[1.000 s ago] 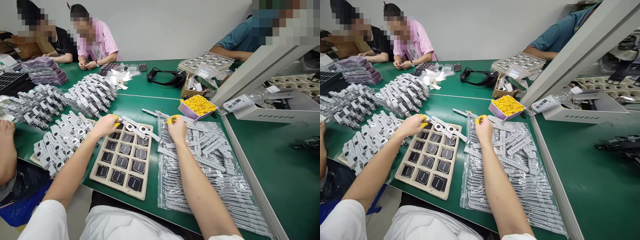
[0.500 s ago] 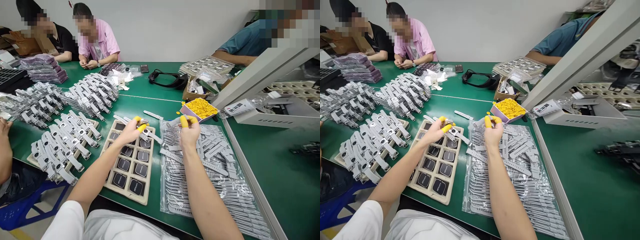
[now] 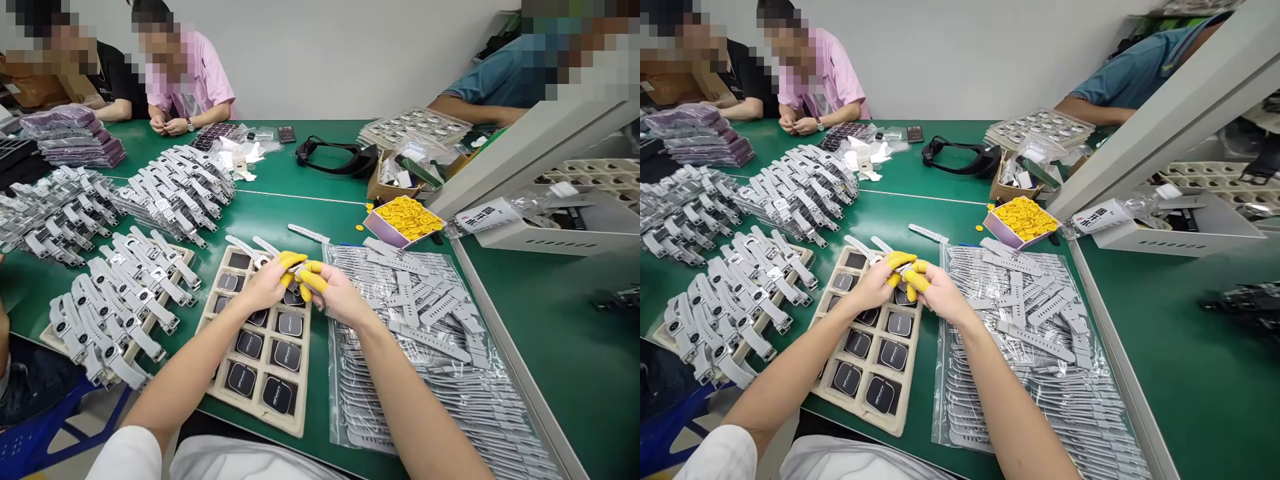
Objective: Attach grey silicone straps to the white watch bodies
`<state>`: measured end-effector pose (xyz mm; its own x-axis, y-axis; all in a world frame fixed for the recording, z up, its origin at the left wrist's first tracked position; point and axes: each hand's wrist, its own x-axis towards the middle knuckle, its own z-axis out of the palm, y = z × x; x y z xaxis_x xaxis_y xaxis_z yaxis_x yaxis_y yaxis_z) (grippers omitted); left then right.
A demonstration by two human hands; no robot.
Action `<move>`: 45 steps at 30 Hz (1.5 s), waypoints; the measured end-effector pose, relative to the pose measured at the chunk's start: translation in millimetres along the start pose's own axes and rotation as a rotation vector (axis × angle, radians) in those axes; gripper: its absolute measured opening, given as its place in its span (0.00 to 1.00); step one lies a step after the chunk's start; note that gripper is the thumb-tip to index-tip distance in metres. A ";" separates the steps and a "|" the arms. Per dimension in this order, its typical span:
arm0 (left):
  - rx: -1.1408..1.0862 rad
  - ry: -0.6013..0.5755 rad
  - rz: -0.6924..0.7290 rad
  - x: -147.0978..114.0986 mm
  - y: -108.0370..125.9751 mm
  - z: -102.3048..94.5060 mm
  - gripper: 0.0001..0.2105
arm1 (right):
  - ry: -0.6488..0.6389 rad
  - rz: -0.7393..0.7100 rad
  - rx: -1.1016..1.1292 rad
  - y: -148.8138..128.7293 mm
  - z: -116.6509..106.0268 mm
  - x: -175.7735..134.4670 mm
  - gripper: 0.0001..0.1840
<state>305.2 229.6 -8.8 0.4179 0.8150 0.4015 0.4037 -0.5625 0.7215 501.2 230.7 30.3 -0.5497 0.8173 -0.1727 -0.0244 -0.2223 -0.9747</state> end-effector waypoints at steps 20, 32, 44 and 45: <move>-0.023 -0.013 -0.038 1.7 6.9 2.4 0.20 | -0.093 0.231 -0.127 -3.6 -26.1 -6.8 0.22; -0.025 0.035 0.046 0.7 3.6 0.0 0.29 | 0.004 0.087 0.054 0.7 4.4 -3.0 0.23; 0.002 0.110 0.060 2.1 6.3 -0.8 0.22 | 0.093 0.067 0.245 8.5 12.6 2.5 0.28; 0.007 0.110 0.056 2.1 6.3 -0.5 0.22 | 0.091 0.066 0.261 9.1 12.9 2.9 0.28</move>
<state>308.2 227.9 -3.2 0.3479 0.7925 0.5009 0.3879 -0.6081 0.6927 488.6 224.2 22.8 -0.4803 0.8383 -0.2580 -0.2122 -0.3964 -0.8932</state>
